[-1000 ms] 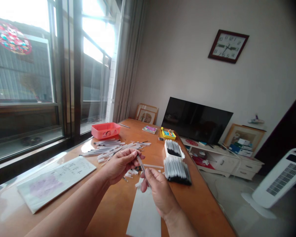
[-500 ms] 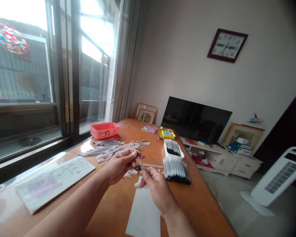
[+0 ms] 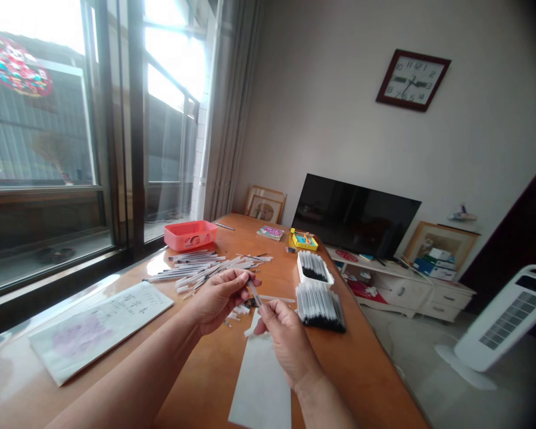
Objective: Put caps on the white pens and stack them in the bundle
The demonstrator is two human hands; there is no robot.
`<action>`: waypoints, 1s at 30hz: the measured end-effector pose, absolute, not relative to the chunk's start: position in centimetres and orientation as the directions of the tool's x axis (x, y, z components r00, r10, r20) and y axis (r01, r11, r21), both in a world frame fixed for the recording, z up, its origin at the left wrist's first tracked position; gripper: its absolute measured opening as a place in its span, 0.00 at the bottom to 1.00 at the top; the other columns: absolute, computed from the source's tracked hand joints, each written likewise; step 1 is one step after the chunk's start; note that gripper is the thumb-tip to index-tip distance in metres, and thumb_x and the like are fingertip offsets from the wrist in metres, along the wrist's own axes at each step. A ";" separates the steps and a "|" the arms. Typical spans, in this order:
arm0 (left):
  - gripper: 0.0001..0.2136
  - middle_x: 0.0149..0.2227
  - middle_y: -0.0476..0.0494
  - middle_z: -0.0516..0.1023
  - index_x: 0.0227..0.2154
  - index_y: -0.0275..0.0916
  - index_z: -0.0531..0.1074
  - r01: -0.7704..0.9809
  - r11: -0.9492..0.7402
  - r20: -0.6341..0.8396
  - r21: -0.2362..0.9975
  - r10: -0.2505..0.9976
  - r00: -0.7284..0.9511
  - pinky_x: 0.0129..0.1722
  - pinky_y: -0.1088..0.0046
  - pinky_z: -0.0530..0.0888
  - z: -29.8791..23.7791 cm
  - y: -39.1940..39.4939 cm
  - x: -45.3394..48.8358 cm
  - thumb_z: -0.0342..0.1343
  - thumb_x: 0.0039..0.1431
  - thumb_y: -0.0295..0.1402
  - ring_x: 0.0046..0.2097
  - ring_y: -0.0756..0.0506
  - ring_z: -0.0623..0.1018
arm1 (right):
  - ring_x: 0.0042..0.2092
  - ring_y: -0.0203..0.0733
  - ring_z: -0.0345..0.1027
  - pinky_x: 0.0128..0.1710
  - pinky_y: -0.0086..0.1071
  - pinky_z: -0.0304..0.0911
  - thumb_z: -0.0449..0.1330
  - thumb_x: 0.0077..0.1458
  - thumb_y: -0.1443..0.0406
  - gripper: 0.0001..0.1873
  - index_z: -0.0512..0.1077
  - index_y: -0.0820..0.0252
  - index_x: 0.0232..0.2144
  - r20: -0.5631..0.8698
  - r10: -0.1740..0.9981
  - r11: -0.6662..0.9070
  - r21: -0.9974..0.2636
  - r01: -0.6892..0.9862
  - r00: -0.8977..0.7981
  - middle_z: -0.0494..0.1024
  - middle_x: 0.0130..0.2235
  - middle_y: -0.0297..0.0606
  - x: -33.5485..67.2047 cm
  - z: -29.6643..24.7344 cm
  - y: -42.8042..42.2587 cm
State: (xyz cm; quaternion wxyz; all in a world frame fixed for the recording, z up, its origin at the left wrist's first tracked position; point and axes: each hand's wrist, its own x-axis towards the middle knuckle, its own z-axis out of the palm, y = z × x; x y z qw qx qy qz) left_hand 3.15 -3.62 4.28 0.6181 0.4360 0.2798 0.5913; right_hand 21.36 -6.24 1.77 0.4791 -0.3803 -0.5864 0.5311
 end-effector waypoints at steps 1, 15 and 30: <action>0.08 0.43 0.38 0.81 0.39 0.33 0.77 -0.489 -0.072 0.168 0.869 0.974 0.154 0.26 0.85 0.70 4.3 -3.7 3.1 0.64 0.61 0.33 0.28 0.57 0.73 | 0.33 0.39 0.67 0.41 0.34 0.59 0.59 0.63 0.47 0.21 0.72 0.59 0.34 0.153 0.951 0.136 -0.987 -0.081 -0.270 0.75 0.26 0.34 21.4 1.7 -6.2; 0.14 0.42 0.33 0.83 0.43 0.32 0.79 -0.502 0.075 0.028 0.862 0.981 0.194 0.26 0.80 0.75 5.1 -4.2 3.2 0.59 0.65 0.40 0.28 0.52 0.78 | 0.27 0.36 0.63 0.38 0.32 0.60 0.55 0.64 0.43 0.26 0.73 0.61 0.34 0.132 0.936 0.075 -0.980 -0.183 -0.327 0.73 0.23 0.32 21.2 1.6 -6.1; 0.17 0.43 0.31 0.84 0.40 0.33 0.77 -0.655 0.330 -0.013 0.680 0.898 0.439 0.24 0.80 0.75 5.6 -4.9 3.6 0.52 0.69 0.43 0.26 0.52 0.80 | 0.30 0.38 0.66 0.32 0.31 0.61 0.54 0.67 0.49 0.19 0.73 0.57 0.37 0.374 0.891 0.411 -0.905 0.110 -0.258 0.75 0.31 0.34 20.9 2.2 -6.7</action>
